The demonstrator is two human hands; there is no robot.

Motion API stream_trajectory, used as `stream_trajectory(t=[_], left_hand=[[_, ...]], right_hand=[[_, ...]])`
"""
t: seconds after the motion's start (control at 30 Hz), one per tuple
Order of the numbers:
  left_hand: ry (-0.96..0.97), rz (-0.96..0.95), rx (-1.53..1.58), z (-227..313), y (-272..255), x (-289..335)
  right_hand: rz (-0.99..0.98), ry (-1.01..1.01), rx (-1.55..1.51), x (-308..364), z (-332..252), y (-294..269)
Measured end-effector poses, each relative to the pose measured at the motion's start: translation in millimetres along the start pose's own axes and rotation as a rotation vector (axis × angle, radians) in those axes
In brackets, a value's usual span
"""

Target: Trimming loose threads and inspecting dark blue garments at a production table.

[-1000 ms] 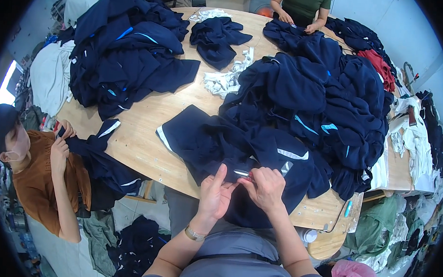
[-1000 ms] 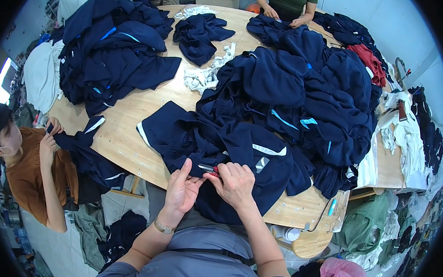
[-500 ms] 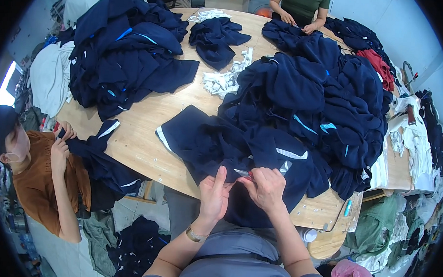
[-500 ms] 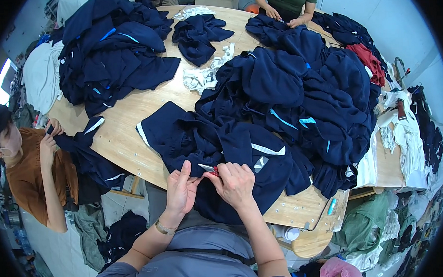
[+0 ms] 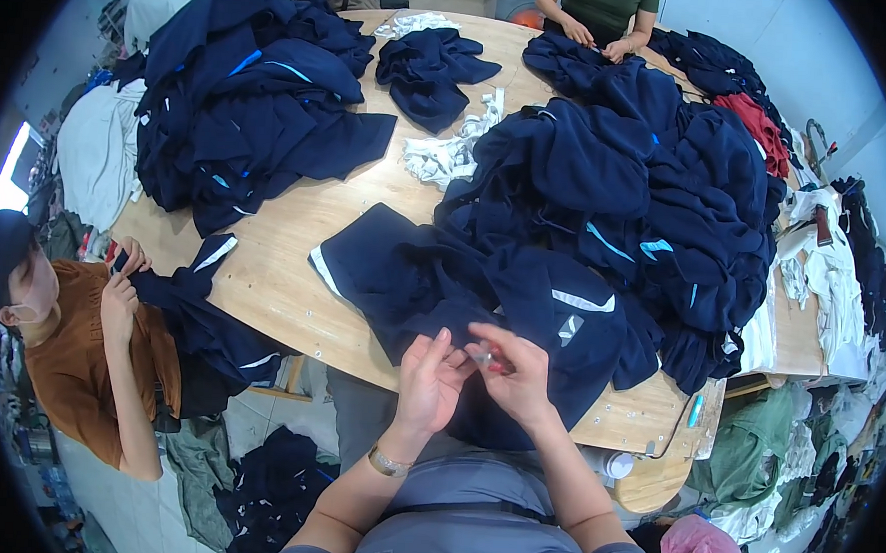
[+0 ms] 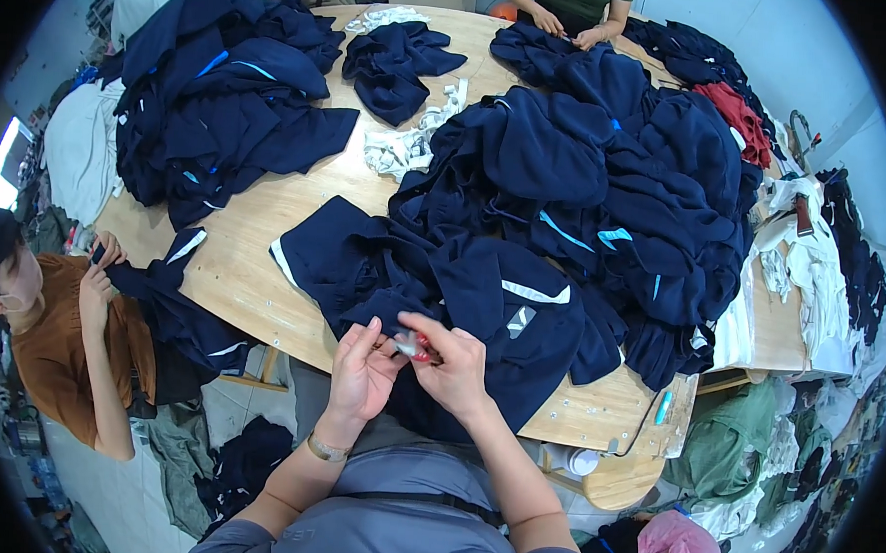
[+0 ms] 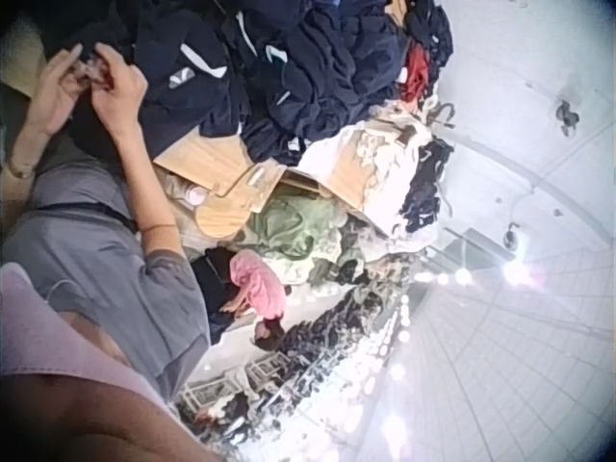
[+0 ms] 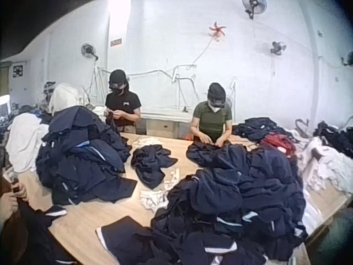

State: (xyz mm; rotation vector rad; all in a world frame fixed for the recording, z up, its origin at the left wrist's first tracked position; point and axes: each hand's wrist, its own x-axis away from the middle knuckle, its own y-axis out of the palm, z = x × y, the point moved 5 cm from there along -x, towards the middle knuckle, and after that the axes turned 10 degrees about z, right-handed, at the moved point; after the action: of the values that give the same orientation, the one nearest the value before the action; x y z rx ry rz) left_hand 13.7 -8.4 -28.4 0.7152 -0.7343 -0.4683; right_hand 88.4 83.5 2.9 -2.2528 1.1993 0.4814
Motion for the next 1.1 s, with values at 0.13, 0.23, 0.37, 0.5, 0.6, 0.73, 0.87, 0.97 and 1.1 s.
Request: stream_trajectory(t=[0.13,0.23,0.37,0.5,0.6,0.73,0.87,0.97,1.1], left_hand=[[-0.008,-0.067,0.017,-2,-5,1],[0.014,-0.07,-0.019,-8,-6,1],[-0.205,-0.109,-0.032,-28,1,6],[-0.219,-0.005,-0.271,-36,-39,1],[-0.207,0.205,-0.346,-23,-73,-4],[-0.121,0.235,-0.335,-5,-78,-22],[-0.206,0.082,-0.469,-3,-69,-33],[-0.409,-0.122,0.255,4,-48,-28],[-0.379,-0.152,0.333,6,-11,-3]], right_hand=[[0.049,0.036,-0.05,2,11,-2],[0.186,0.384,-0.116,5,22,-11],[0.036,0.561,-0.24,14,41,-11],[-0.062,0.589,-0.155,27,47,-23],[-0.074,0.602,-0.164,36,47,-30],[-0.27,0.618,-0.186,47,42,-29],[-0.389,0.541,-0.122,49,31,-29],[-0.345,0.553,-0.079,50,39,-37],[-0.109,0.61,-0.083,40,43,-40]])
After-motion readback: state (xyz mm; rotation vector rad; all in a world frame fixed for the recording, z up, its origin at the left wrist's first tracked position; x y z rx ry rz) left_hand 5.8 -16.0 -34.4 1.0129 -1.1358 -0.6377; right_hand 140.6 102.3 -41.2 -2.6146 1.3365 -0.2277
